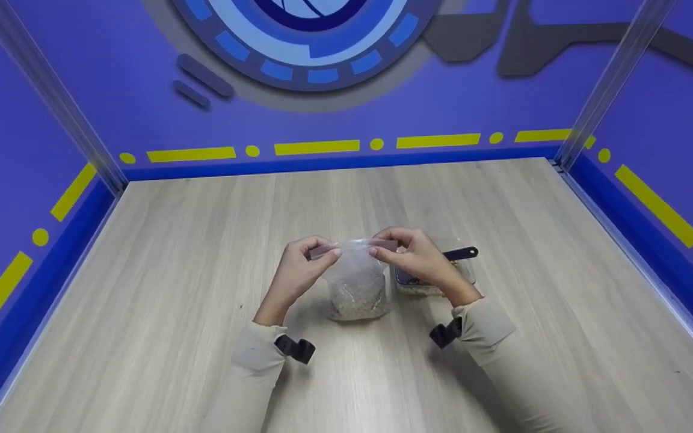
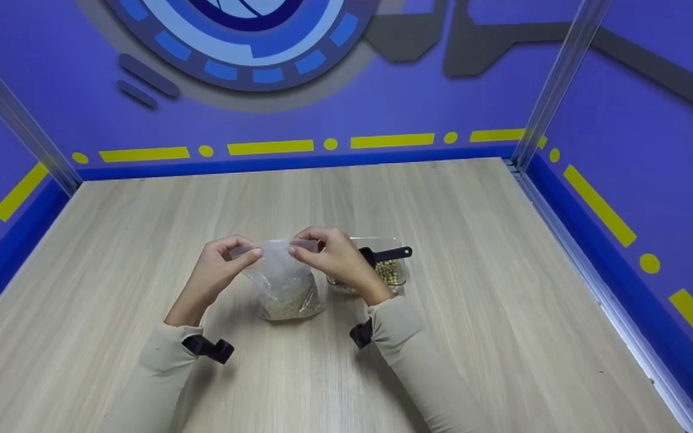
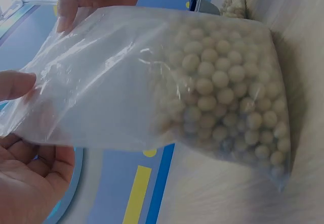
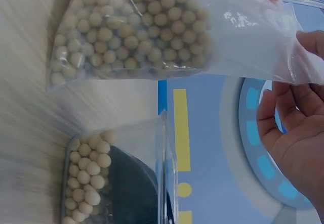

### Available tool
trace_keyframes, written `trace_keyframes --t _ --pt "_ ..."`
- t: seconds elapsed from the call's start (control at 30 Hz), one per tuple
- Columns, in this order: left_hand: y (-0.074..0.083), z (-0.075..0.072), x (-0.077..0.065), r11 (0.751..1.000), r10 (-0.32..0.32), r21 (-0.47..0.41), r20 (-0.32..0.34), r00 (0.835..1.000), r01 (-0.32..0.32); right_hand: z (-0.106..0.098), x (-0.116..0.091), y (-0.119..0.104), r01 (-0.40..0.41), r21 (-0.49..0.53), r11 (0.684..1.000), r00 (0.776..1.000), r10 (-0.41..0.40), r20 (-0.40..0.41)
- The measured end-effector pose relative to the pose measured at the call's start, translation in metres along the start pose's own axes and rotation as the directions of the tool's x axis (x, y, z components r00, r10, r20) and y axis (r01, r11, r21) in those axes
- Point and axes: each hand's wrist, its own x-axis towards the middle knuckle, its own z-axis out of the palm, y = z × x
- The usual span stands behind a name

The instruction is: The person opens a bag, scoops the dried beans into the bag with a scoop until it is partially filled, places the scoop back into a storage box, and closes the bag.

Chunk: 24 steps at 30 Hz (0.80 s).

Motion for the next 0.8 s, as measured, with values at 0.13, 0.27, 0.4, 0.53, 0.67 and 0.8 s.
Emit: trace_keyframes --t 0.13,0.27,0.4,0.53,0.67,0.8 --pt "0.002 -0.001 -0.002 0.998 0.027 0.051 -0.008 1.000 -0.027 0.002 0.005 -0.004 0.021 -0.005 1.000 0.999 -0.021 0.028" --pt "0.003 -0.001 -0.003 0.996 0.054 0.077 0.002 0.999 -0.054 0.006 0.010 -0.013 0.049 -0.015 0.999 0.998 -0.048 0.047" --pt "0.004 0.000 -0.003 0.995 0.059 0.082 0.003 0.998 -0.059 0.006 0.008 -0.034 0.065 -0.020 0.998 0.996 -0.063 0.067" --pt "0.004 0.000 -0.003 0.992 0.079 0.095 -0.003 0.997 -0.078 0.006 0.006 -0.041 0.084 0.000 0.996 0.994 -0.084 0.068" --pt "0.004 0.000 -0.003 0.989 0.103 0.107 -0.012 0.995 -0.101 0.010 0.010 -0.021 0.131 -0.029 0.991 0.991 -0.129 0.043" --pt "0.004 0.001 -0.003 0.985 0.124 0.127 -0.026 0.992 -0.120 0.012 0.012 -0.012 0.176 -0.087 0.981 0.984 -0.176 0.006"
